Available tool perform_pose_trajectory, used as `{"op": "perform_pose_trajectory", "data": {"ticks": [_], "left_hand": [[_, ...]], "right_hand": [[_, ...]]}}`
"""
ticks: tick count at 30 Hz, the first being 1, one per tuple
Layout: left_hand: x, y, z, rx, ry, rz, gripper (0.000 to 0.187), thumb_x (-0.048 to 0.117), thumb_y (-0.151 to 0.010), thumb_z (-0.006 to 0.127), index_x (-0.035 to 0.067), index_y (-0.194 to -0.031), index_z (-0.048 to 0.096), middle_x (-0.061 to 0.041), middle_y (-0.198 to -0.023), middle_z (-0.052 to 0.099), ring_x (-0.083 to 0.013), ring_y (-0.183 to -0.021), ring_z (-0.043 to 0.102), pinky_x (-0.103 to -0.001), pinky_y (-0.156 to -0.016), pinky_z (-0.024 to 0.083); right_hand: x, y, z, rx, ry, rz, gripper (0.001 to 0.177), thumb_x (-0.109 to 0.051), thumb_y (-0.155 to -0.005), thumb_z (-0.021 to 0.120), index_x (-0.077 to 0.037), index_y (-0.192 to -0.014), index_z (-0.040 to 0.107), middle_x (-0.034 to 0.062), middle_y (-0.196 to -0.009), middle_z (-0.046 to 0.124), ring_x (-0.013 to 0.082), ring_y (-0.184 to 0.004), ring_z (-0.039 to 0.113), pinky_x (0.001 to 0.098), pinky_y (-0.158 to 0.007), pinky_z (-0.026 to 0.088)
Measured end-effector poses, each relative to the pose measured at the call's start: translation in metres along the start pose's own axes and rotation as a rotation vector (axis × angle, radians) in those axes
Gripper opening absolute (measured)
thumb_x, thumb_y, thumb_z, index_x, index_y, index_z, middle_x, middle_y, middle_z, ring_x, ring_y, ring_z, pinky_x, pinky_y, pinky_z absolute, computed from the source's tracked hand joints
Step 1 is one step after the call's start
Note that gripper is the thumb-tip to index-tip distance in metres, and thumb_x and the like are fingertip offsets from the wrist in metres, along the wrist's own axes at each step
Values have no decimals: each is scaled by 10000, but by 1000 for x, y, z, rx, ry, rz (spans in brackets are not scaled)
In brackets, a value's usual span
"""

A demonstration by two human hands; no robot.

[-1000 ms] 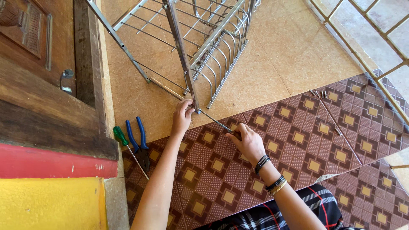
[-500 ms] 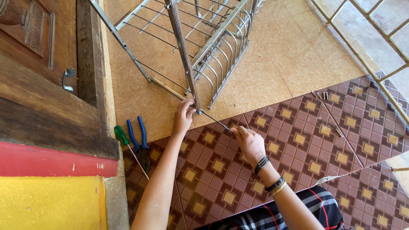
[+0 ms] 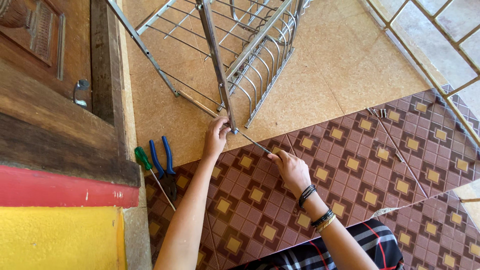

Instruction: The person assembles a stainless steel dish rack by attaching wire shelves and vertical supports to the frame. They use a screwdriver to tighten screws at multiple joints, repositioning the rack to access different connection points.

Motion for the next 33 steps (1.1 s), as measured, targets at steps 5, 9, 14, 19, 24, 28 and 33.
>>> {"op": "perform_pose_trajectory", "data": {"ticks": [5, 9, 14, 19, 24, 28, 33], "left_hand": [[2, 0, -1, 10, -20, 34, 258, 4, -874, 741, 25, -1112, 644, -118, -1214, 702, -317, -1208, 649, -408, -1039, 525], [0, 1, 0, 4, -18, 28, 256, 22, -891, 749, 28, -1123, 643, -114, -1214, 701, -310, -1201, 652, -406, -1029, 531], [1, 0, 1, 7, -37, 30, 246, 21, -887, 740, 36, -1114, 646, -104, -1211, 711, -310, -1210, 653, -408, -1029, 538], [2, 0, -1, 19, -9, 26, 262, 11, -875, 749, 27, -1115, 646, -112, -1207, 702, -315, -1195, 650, -405, -1014, 537], [2, 1, -2, 20, -13, 27, 266, -2, -874, 749, 25, -1118, 647, -113, -1204, 707, -321, -1199, 650, -413, -1022, 528], [7, 0, -2, 14, -37, 60, 284, -17, -874, 737, 29, -1137, 639, -125, -1250, 693, -329, -1246, 632, -417, -1059, 512], [10, 3, -5, 31, -2, 82, 299, -75, -902, 640, 25, -1184, 626, -159, -1316, 658, -346, -1289, 604, -419, -1092, 494]], "right_hand": [[-9, 0, -13, 134, -132, -118, 518, -534, -897, 606, -16, -915, 632, 134, -888, 683, 245, -654, 684, 364, -527, 567], [10, 0, 9, -78, 54, 61, 442, -524, -1009, 547, -97, -1016, 665, 100, -828, 716, 240, -689, 688, 373, -613, 542], [15, -2, 16, -102, -91, 115, 395, -486, -1014, 556, -113, -1006, 684, 89, -778, 717, 248, -600, 687, 397, -557, 539], [-15, 3, -6, 133, -132, -203, 453, -497, -925, 636, -44, -955, 625, 117, -773, 707, 285, -606, 688, 418, -501, 547], [1, 3, 12, -58, -37, -11, 357, -463, -1007, 593, -113, -989, 661, 92, -641, 677, 262, -544, 662, 410, -531, 532], [34, 4, 0, -8, -100, 183, 304, -426, -1007, 591, -138, -1041, 682, 54, -692, 691, 219, -528, 663, 389, -512, 544], [62, 9, -44, 390, 8, 17, 289, -345, -963, 678, -85, -1089, 670, 86, -969, 699, 258, -895, 661, 392, -797, 547]]}}
Point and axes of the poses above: each hand's wrist, its own y-axis away from the middle knuckle, its own z-axis out of the palm, x = y × z, the point moved 9 cm from there along -y, towards the middle knuckle
